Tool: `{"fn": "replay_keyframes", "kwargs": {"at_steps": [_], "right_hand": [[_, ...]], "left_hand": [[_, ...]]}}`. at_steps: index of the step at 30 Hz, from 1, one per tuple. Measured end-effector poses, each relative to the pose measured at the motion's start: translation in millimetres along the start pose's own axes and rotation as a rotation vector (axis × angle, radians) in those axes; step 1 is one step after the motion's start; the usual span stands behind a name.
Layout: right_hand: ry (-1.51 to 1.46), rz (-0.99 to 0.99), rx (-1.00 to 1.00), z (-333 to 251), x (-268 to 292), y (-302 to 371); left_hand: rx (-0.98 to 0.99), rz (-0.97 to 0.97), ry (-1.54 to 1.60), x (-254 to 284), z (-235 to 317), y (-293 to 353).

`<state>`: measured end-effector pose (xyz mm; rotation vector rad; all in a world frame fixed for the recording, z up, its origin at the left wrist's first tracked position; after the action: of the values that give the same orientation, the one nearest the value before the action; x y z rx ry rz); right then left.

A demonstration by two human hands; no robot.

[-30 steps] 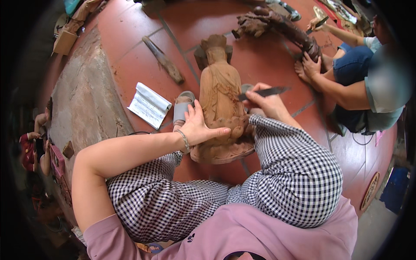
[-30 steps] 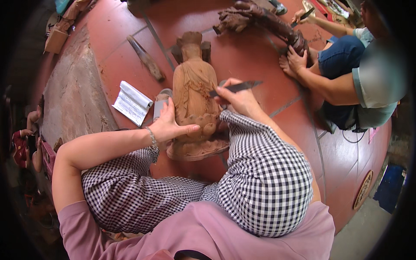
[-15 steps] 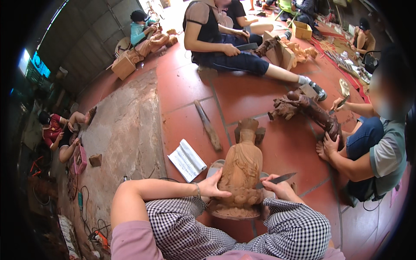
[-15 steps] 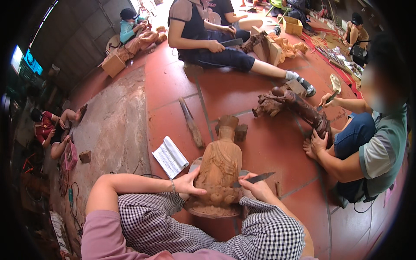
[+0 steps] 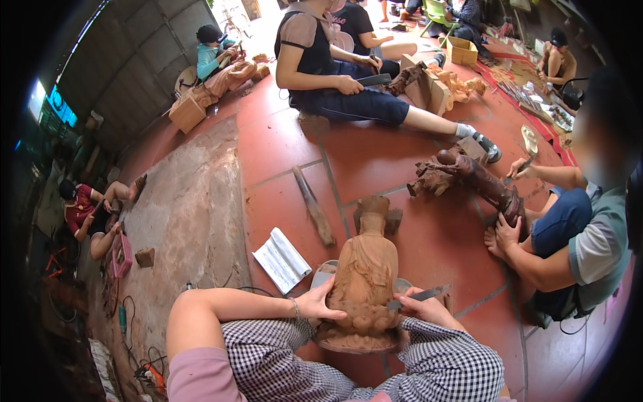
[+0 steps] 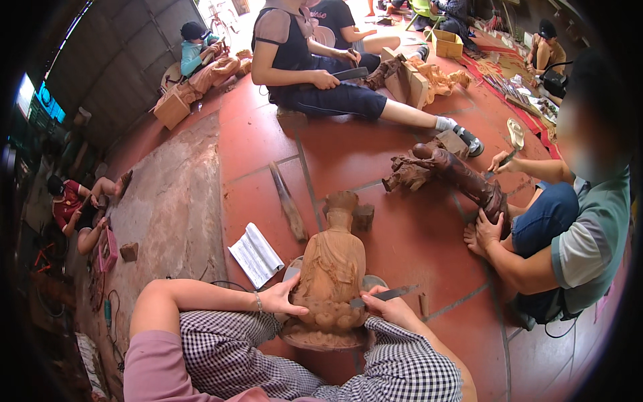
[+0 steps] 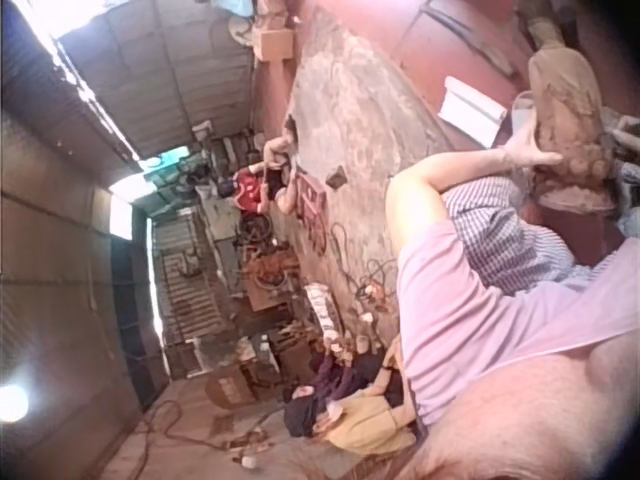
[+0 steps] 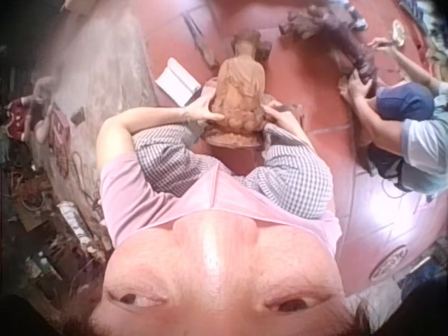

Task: The person carves a wooden sculpture using a chisel and a power tool. They periodically consult a reference document while shaping the wood.

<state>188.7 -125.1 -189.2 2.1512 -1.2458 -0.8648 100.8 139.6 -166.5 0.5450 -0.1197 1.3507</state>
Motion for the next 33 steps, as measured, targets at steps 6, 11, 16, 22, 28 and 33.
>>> {"fn": "replay_keyframes", "kwargs": {"at_steps": [6,11,16,22,28,33], "right_hand": [[0.102,-0.146,0.080,-13,-9,10],[0.065,-0.070,0.045,-17,-7,6],[0.116,-0.059,0.127,-50,-7,13],[0.577,-0.236,0.200,-119,-18,24],[0.774,-0.452,0.535,-132,-59,1],[0.673,-0.411,0.267,-86,-57,-16]], "left_hand": [[0.043,-0.029,0.048,3,-6,0],[0.000,-0.069,0.117,4,-3,-1],[0.071,-0.104,0.116,3,-8,-1],[0.172,-0.146,0.328,5,-24,6],[0.252,0.013,0.279,15,-40,8],[0.022,0.470,-0.028,44,0,-1]]}}
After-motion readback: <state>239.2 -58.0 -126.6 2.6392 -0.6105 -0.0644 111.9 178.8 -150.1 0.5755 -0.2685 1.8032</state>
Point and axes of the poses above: each hand's wrist, its own y-axis away from the middle knuckle, its own x-axis out of the back of the hand, z = x × y, the point moved 5 cm from there along -y, towards the middle knuckle, and after that the axes turned 11 degrees about z, right-handed, at the moved point
